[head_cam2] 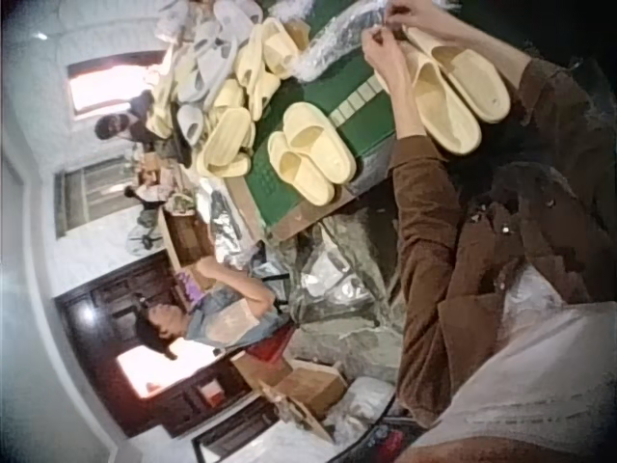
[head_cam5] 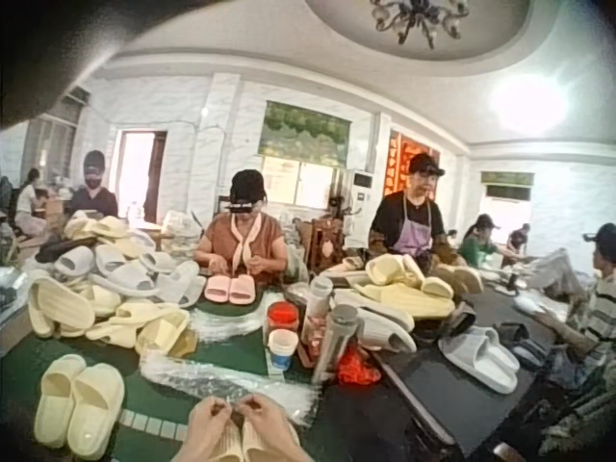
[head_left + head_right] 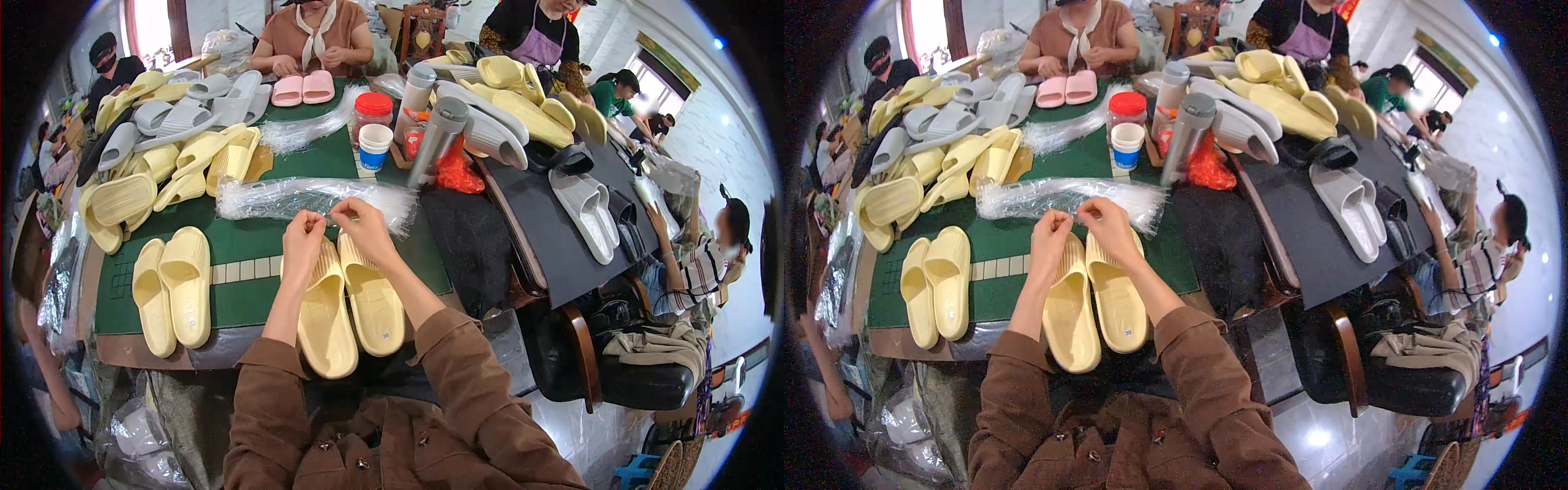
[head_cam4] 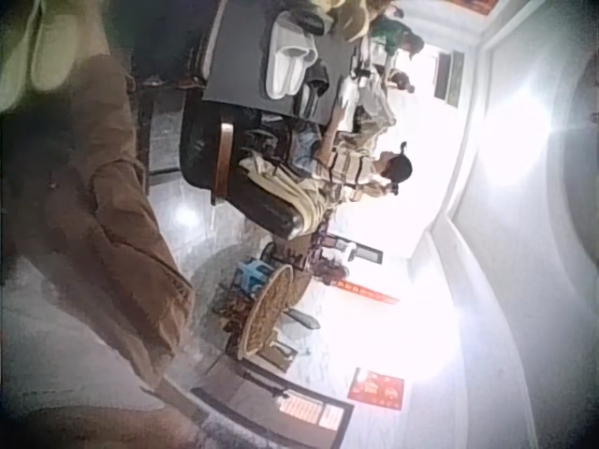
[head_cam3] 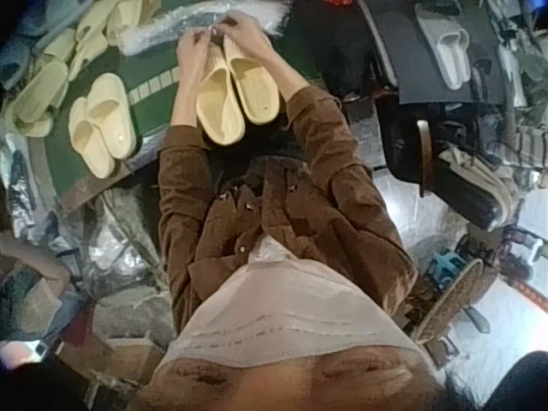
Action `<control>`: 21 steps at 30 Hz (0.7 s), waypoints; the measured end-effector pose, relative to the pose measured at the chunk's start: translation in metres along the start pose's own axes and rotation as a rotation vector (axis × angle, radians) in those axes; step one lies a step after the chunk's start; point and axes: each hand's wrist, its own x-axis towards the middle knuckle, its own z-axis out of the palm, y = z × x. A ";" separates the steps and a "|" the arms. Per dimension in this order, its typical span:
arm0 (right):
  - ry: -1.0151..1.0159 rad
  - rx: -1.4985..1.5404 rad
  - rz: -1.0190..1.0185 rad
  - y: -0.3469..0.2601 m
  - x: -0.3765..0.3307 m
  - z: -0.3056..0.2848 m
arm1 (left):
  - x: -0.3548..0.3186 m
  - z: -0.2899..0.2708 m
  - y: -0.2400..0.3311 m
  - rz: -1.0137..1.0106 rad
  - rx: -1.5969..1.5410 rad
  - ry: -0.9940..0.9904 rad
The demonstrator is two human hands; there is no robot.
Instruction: The person assembles pairs of plastic slippers by inserting small metal fasteners into the soles. They handle yellow, black, and white slippers, picking them up, aligning them, and securing the fasteners by hand. The finished pairs are placed on the table.
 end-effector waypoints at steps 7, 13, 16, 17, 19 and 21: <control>0.165 0.421 0.067 -0.044 0.005 -0.032 | -0.004 0.001 -0.004 0.025 0.072 -0.031; 0.466 -0.045 -0.240 -0.106 -0.029 -0.126 | -0.003 0.005 -0.017 0.080 0.114 -0.044; 0.690 -0.419 -0.346 -0.114 -0.051 -0.201 | -0.006 0.005 -0.005 0.085 0.165 -0.079; 0.740 -0.488 -0.347 -0.111 -0.060 -0.230 | -0.006 0.007 -0.004 0.097 0.169 -0.091; 0.864 -0.661 -0.223 -0.101 -0.074 -0.279 | -0.008 0.007 -0.004 0.116 0.184 -0.105; 0.870 -0.769 -0.065 -0.073 -0.085 -0.329 | -0.013 0.008 0.000 0.118 0.255 -0.104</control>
